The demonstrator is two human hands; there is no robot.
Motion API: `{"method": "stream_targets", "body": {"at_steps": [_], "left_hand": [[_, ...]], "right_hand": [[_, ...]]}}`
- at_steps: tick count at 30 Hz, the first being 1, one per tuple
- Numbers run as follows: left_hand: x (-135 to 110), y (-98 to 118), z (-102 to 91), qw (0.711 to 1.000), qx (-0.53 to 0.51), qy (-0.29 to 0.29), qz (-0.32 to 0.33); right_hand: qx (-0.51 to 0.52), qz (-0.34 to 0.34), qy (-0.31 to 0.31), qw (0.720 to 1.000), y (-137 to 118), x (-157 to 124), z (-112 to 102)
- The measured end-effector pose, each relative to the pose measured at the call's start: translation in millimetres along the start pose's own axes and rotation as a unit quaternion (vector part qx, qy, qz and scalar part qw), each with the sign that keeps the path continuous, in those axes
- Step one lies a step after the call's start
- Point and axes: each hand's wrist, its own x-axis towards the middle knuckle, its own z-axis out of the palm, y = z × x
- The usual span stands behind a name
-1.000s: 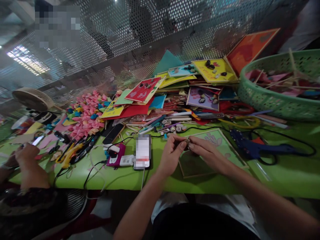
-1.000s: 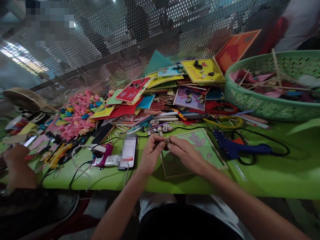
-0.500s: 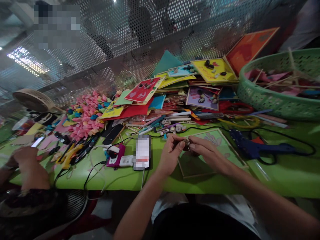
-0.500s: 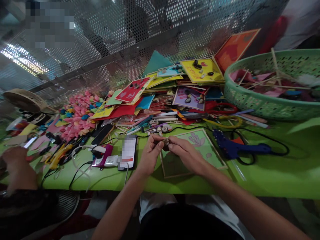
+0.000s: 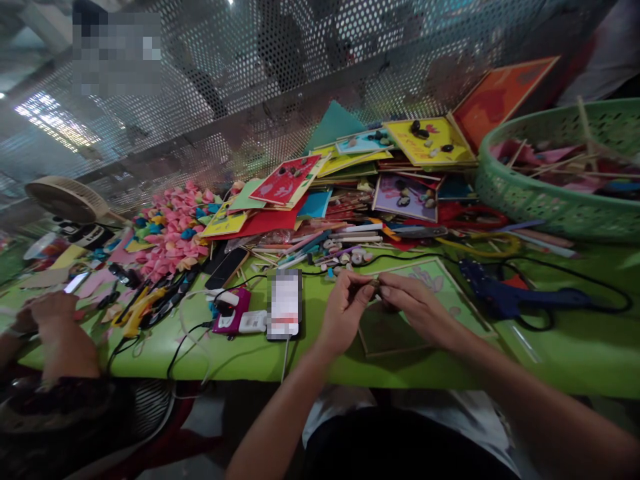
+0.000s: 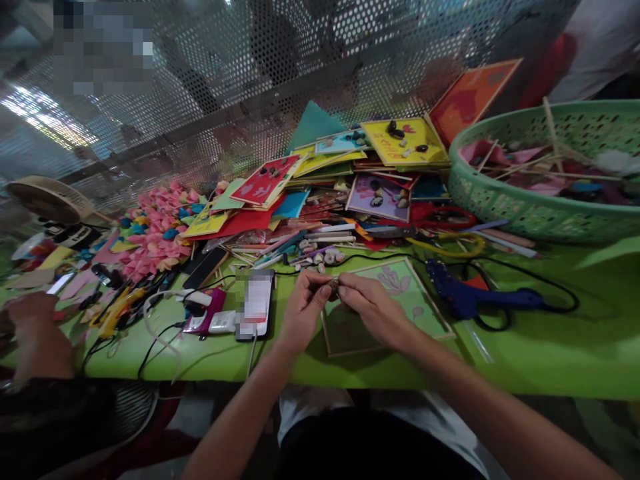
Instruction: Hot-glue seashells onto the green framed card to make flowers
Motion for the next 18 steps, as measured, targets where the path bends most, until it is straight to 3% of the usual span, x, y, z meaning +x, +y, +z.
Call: {"method": "stream_targets", "body": {"at_steps": [5, 18], "left_hand": [[0.0, -0.1, 1.9, 0.999, 0.035, 0.0, 0.026], [3.8, 4.3, 6.2, 0.993, -0.094, 0.026, -0.065]], "right_hand": [[-0.019, 0.022, 0.039, 0.999, -1.2, 1.0, 0.4], [-0.049, 0.016, 0.058, 0.997, -4.8, -1.6, -0.7]]}}
